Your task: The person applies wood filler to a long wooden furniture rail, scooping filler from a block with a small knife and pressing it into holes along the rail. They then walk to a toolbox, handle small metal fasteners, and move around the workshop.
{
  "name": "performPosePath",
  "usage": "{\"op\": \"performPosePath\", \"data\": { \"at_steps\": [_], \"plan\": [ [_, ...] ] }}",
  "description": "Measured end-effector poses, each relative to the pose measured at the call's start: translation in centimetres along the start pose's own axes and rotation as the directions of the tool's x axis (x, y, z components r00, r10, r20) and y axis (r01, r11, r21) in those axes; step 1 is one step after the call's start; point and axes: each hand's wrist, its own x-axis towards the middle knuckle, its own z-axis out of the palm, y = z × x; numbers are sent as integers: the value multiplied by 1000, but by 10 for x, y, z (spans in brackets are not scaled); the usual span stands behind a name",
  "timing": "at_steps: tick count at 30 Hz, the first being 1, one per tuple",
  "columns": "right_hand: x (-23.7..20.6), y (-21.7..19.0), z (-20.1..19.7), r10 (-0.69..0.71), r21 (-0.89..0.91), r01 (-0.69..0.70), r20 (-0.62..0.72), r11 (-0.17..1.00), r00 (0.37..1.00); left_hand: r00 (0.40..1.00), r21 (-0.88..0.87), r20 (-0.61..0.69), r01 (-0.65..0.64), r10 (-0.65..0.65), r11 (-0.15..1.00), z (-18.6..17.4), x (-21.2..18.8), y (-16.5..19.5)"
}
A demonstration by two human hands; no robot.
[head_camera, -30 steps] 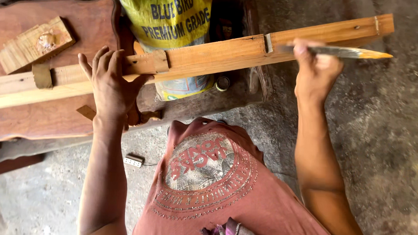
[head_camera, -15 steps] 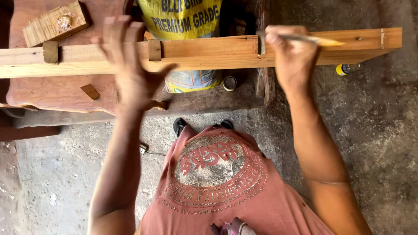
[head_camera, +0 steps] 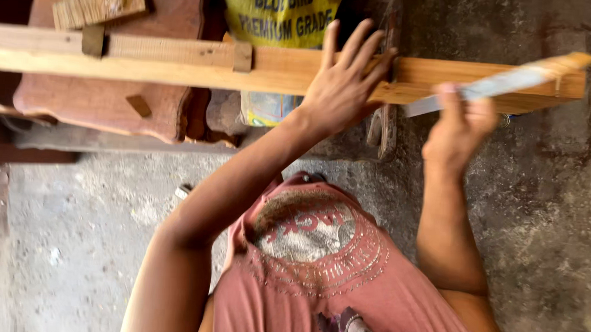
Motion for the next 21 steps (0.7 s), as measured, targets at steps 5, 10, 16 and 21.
{"op": "performPosePath", "data": {
  "at_steps": [5,10,16,21],
  "plan": [
    [-2,-2,-28,-81,51,82,-25,995,996,960,296,26,-273,278,915,10,23,11],
    [-6,-5,-10,-93,-19,92,-89,996,992,755,-63,-392,-592,525,804,-12,4,5],
    [2,6,22,-123,-192,126,25,973,992,843,-428,-505,-432,186,794,-26,-95,-28],
    [-3,28,21,-41,-479,90,111,873,993,844,-559,-426,36,-324,828,0,-206,-89]
  ]
}}
